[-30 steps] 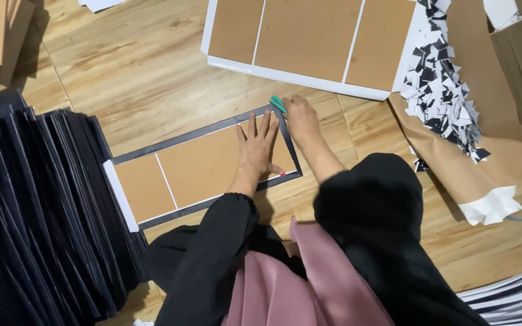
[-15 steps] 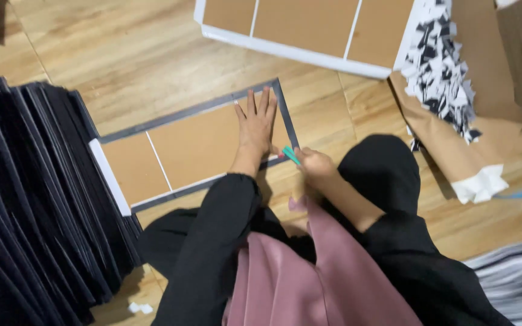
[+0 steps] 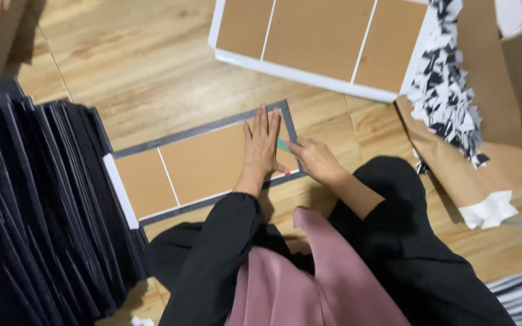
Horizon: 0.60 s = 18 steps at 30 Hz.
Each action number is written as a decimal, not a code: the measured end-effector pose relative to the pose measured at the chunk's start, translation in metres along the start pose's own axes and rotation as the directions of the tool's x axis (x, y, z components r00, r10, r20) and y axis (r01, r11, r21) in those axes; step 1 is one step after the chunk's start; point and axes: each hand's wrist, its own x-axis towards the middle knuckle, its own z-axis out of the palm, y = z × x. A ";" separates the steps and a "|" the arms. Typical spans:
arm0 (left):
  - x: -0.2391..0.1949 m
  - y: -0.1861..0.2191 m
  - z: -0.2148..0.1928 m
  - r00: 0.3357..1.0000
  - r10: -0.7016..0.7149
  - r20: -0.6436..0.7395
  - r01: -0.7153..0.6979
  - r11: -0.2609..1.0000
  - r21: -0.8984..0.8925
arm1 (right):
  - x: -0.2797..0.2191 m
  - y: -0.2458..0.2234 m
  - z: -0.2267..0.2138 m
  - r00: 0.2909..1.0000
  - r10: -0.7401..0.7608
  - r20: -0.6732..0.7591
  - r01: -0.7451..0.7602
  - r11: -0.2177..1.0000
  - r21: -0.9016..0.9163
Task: Assembling cardboard folders by hand, using a small tool to press down edges and ensure proper adhesion.
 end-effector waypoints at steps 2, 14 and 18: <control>0.002 -0.003 -0.005 1.000 0.006 -0.004 -0.006 1.000 -0.006 | 0.033 0.058 0.047 0.992 0.052 -0.115 -0.051 0.999 0.011; 0.007 0.012 -0.003 1.000 0.021 0.008 -0.022 0.986 0.162 | -0.063 0.005 0.073 0.974 0.177 -0.139 -0.210 0.937 -0.279; 0.019 0.036 0.035 0.774 0.422 -0.472 -0.358 0.906 0.224 | -0.085 0.011 0.045 0.708 0.419 0.569 -0.579 0.805 0.127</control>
